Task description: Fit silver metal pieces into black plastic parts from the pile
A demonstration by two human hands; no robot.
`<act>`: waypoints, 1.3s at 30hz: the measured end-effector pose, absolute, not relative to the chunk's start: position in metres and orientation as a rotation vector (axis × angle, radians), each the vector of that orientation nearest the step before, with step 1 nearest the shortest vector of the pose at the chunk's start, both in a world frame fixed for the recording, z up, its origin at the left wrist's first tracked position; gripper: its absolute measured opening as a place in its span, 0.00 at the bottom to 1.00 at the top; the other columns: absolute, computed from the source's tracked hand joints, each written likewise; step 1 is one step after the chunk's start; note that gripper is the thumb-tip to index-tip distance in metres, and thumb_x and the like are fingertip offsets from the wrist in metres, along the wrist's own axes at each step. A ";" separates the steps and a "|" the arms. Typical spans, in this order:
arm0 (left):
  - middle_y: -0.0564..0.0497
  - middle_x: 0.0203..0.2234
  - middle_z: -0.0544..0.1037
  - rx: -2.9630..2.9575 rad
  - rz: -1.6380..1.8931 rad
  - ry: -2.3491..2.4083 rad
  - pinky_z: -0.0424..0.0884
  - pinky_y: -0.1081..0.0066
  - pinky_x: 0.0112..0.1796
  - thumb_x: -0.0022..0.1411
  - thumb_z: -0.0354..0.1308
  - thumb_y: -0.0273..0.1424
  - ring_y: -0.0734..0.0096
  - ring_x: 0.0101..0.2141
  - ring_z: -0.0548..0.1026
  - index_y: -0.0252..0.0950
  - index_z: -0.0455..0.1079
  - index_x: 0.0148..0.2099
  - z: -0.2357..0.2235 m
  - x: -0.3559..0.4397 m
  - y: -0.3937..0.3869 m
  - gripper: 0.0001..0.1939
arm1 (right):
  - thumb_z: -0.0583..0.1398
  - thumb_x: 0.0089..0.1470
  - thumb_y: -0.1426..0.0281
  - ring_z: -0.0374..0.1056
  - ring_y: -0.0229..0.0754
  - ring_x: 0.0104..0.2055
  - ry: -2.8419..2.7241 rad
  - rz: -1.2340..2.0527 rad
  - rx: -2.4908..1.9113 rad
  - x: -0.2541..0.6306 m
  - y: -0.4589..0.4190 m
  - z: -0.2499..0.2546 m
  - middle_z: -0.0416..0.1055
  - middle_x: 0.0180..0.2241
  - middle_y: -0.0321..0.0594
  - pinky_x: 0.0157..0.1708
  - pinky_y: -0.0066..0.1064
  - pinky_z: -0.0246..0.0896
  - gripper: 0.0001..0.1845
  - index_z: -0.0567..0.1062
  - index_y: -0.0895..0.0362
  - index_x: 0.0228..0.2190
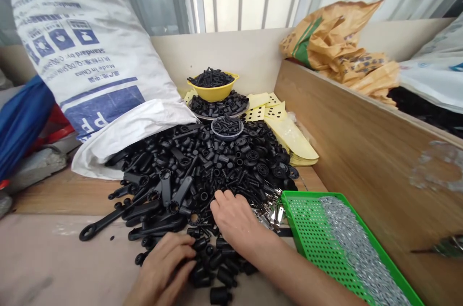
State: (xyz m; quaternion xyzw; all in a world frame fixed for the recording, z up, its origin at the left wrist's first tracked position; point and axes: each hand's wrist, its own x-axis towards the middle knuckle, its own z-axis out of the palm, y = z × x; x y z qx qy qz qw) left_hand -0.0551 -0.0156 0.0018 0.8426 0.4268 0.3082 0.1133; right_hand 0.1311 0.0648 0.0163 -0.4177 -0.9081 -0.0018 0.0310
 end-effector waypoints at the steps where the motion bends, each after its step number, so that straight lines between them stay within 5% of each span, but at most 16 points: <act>1: 0.46 0.36 0.76 2.451 0.909 1.287 0.71 0.69 0.38 0.61 0.51 0.20 0.65 0.37 0.74 0.37 0.66 0.40 0.004 -0.055 -0.011 0.08 | 0.52 0.45 0.87 0.63 0.50 0.37 -2.792 0.005 -1.283 0.133 0.067 0.015 0.67 0.35 0.45 0.30 0.36 0.57 0.16 0.69 0.58 0.32; 10: 0.45 0.34 0.79 2.251 0.857 1.500 0.72 0.60 0.38 0.58 0.54 0.23 0.58 0.35 0.75 0.34 0.73 0.40 0.021 -0.031 0.041 0.09 | 0.51 0.46 0.84 0.63 0.40 0.34 -2.576 0.271 -1.178 0.149 0.073 0.022 0.66 0.32 0.38 0.32 0.29 0.57 0.14 0.65 0.55 0.31; 15: 0.48 0.31 0.81 1.644 0.946 1.345 0.72 0.69 0.35 0.59 0.53 0.27 0.62 0.33 0.77 0.36 0.76 0.39 0.020 -0.013 0.050 0.10 | 0.51 0.49 0.81 0.60 0.37 0.28 -2.183 0.733 -1.084 0.148 0.069 0.030 0.63 0.27 0.33 0.27 0.26 0.53 0.10 0.63 0.54 0.29; 24: 0.52 0.24 0.79 1.309 1.131 1.213 0.69 0.74 0.30 0.52 0.61 0.28 0.69 0.27 0.74 0.35 0.77 0.32 0.017 -0.008 0.052 0.05 | 0.52 0.46 0.81 0.61 0.37 0.27 -2.035 0.999 -1.048 0.149 0.076 0.028 0.64 0.23 0.32 0.27 0.26 0.53 0.09 0.67 0.56 0.26; 29: 0.54 0.18 0.75 0.916 1.203 1.146 0.67 0.76 0.26 0.48 0.64 0.32 0.75 0.21 0.70 0.33 0.73 0.29 0.026 -0.004 0.055 0.07 | 0.51 0.48 0.82 0.64 0.38 0.31 -2.158 0.777 -0.986 0.153 0.074 0.032 0.67 0.30 0.37 0.31 0.27 0.57 0.13 0.68 0.56 0.33; 34: 0.55 0.21 0.72 0.752 1.236 1.030 0.65 0.79 0.26 0.46 0.68 0.32 0.79 0.22 0.66 0.32 0.74 0.29 0.034 -0.005 0.058 0.10 | 0.51 0.50 0.81 0.62 0.41 0.31 -2.393 0.419 -1.078 0.150 0.076 0.035 0.65 0.29 0.38 0.31 0.29 0.55 0.09 0.66 0.56 0.30; 39: 0.55 0.21 0.72 0.797 1.244 1.060 0.64 0.78 0.27 0.46 0.68 0.32 0.78 0.24 0.66 0.33 0.75 0.30 0.042 -0.015 0.062 0.09 | 0.49 0.52 0.81 0.60 0.38 0.28 -2.231 0.578 -1.036 0.143 0.079 0.044 0.63 0.26 0.35 0.29 0.28 0.54 0.10 0.65 0.56 0.28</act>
